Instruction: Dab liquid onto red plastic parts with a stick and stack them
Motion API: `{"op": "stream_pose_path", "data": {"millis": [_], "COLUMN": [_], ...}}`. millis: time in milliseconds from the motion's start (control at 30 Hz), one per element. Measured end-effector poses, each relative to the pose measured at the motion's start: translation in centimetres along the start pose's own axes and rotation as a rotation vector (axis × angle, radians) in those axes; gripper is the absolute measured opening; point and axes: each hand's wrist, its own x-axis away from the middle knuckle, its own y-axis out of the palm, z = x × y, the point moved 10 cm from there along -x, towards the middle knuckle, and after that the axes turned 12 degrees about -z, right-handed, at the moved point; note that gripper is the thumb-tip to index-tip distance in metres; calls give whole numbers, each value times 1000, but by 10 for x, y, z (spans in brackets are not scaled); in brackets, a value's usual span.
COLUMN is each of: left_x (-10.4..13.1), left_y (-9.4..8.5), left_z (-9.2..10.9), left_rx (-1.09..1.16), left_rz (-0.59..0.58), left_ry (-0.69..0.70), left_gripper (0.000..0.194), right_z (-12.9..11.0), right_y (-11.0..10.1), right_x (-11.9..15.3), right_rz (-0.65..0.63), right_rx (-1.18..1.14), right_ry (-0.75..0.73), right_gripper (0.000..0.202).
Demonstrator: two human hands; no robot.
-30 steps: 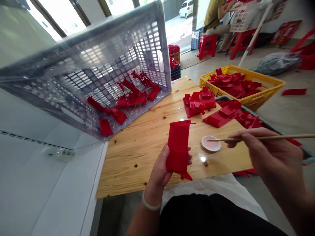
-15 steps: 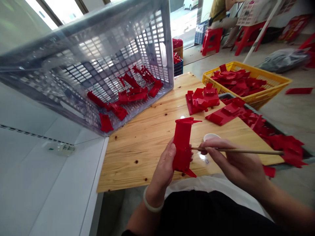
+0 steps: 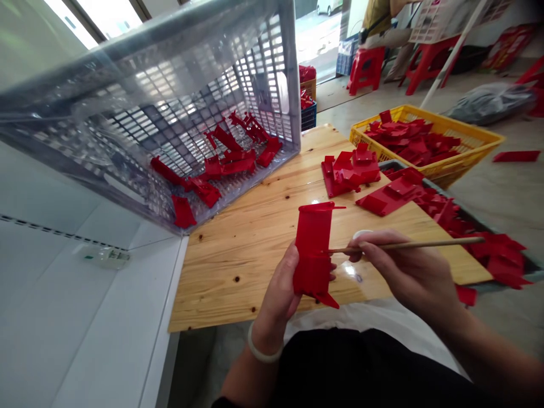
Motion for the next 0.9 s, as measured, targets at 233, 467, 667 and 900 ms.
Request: {"op": "stream_pose_path", "data": {"millis": [233,467,667,900], "left_x": [-5,-4,-9,-87], "left_y": [5,15,9,-25], "left_z": [-11,-8,-11,13], "left_rx": [166,204,200,-388], "left_rz": [-147,-182,-185,-101], "left_ry": [-93,-144,-108,-84], "left_gripper": [74,71,70,73], "right_z": [1,3,7,36], "right_y": [3,0,-2,-43], "right_x": [0,-4,-5,10], "right_rz": [112,61,52,313], "right_rx": [-231,-228,-234,-248], "right_ry": [124,29,-6,35], "right_gripper": [14,11,10,14]}}
